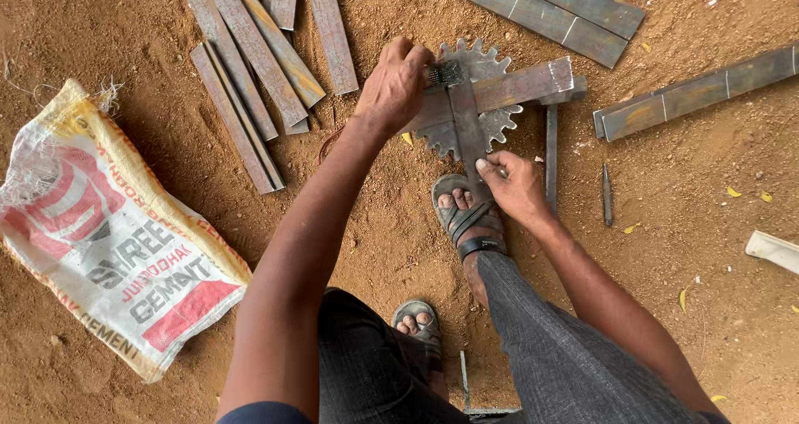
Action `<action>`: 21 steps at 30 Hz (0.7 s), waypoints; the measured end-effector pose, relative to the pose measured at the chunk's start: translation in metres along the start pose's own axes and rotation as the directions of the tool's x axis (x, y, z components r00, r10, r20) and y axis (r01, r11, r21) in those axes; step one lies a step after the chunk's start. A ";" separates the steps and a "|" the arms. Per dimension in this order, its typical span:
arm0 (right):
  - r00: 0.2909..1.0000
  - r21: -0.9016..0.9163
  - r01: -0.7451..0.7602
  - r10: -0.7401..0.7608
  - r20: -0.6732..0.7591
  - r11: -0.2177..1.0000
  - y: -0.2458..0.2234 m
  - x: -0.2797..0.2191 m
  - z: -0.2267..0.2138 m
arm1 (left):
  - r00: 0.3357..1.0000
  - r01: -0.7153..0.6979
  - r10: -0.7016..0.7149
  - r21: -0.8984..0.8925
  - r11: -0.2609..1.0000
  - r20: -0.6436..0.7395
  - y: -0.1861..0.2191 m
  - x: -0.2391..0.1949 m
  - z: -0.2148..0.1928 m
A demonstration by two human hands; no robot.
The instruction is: The person sits on the ground and uses a metal gear as a template to mark measurements on several rectangular metal bars. They use a white marker to draw lines on the bars, aligning them with the gear's teeth. The person also uses a tape measure and a ruler to ensure accuracy.
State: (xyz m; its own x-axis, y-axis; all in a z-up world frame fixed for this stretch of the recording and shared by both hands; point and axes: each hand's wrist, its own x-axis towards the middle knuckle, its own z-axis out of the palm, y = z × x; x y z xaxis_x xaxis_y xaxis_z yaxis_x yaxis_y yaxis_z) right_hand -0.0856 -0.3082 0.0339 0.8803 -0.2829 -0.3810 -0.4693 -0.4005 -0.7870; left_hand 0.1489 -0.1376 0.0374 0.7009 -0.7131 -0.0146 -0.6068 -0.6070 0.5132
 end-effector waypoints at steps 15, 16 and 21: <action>0.997 -0.003 -0.071 0.071 0.034 0.997 0.004 0.001 0.007 | 0.991 0.088 -0.099 0.121 0.989 0.089 0.028 -0.020 -0.019; 0.997 -0.021 -0.063 0.064 0.039 0.998 0.004 0.001 0.007 | 0.990 0.092 -0.103 0.117 0.989 0.092 0.028 -0.021 -0.017; 0.994 -0.073 -0.083 0.089 0.071 0.994 0.004 0.002 0.004 | 0.992 0.104 -0.113 0.153 0.983 0.050 0.029 -0.021 -0.010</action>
